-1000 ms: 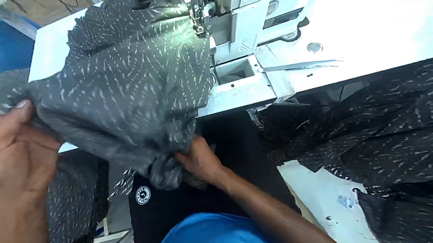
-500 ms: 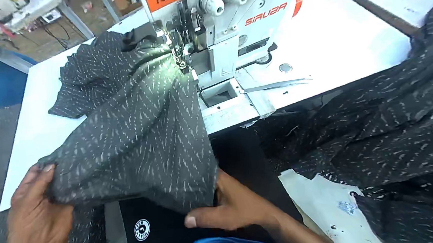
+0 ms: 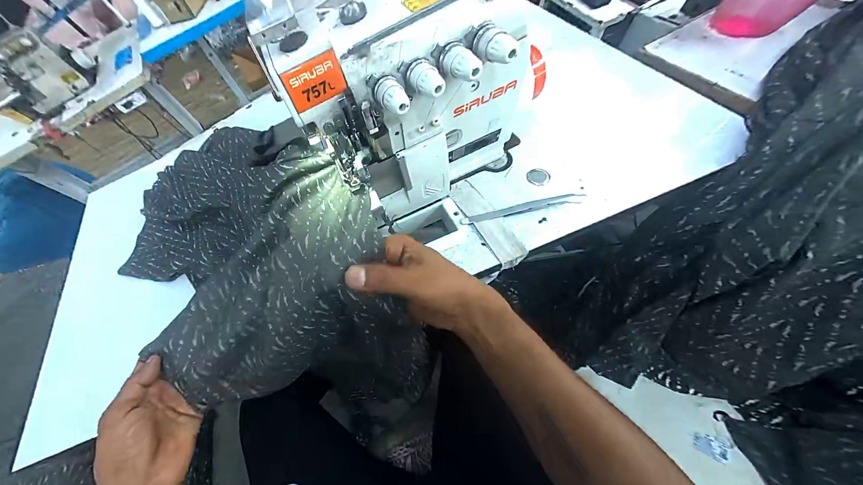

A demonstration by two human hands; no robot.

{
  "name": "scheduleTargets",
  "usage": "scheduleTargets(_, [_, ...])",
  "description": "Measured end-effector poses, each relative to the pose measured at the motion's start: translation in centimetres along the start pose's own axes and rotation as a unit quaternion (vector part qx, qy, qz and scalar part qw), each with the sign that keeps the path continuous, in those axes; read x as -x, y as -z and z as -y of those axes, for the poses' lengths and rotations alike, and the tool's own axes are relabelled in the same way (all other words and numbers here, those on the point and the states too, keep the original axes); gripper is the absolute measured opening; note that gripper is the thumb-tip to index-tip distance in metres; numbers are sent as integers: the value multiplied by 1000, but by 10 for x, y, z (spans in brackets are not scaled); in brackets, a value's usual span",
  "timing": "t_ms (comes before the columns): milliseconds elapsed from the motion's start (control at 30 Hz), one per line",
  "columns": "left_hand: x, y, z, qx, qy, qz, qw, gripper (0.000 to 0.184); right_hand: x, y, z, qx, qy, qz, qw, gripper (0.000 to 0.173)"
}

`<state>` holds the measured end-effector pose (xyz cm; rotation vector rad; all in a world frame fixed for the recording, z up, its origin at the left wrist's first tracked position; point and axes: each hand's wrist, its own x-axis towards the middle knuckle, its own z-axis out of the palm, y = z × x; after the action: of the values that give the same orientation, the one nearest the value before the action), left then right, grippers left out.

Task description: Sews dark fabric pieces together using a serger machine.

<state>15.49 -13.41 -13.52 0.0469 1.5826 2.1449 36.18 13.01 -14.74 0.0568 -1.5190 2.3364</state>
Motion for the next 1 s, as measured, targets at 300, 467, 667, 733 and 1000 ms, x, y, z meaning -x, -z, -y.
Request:
scheduleTargets(300, [-56,6,-23,-225,-80,-58,969,17,130,-36,-56,656,-73,-160,734,30])
scheduleTargets(467, [-68,-14,-2,-300,-84,-57,949,19,122,-29,-97,544,-92,-229,802,25])
scheduleTargets(667, [-38,-8,4,-311,-91,-28,946,46,104,-8,-69,556,-203,-172,787,23])
scheduleTargets(733, [-35,-9,0,-318,-108,-24,941,52,113,-4,-71,563,-172,-189,786,19])
scheduleTargets(1000, [-43,4,-8,-271,-260,0,927,38,137,14,-103,459,-51,-321,826,15])
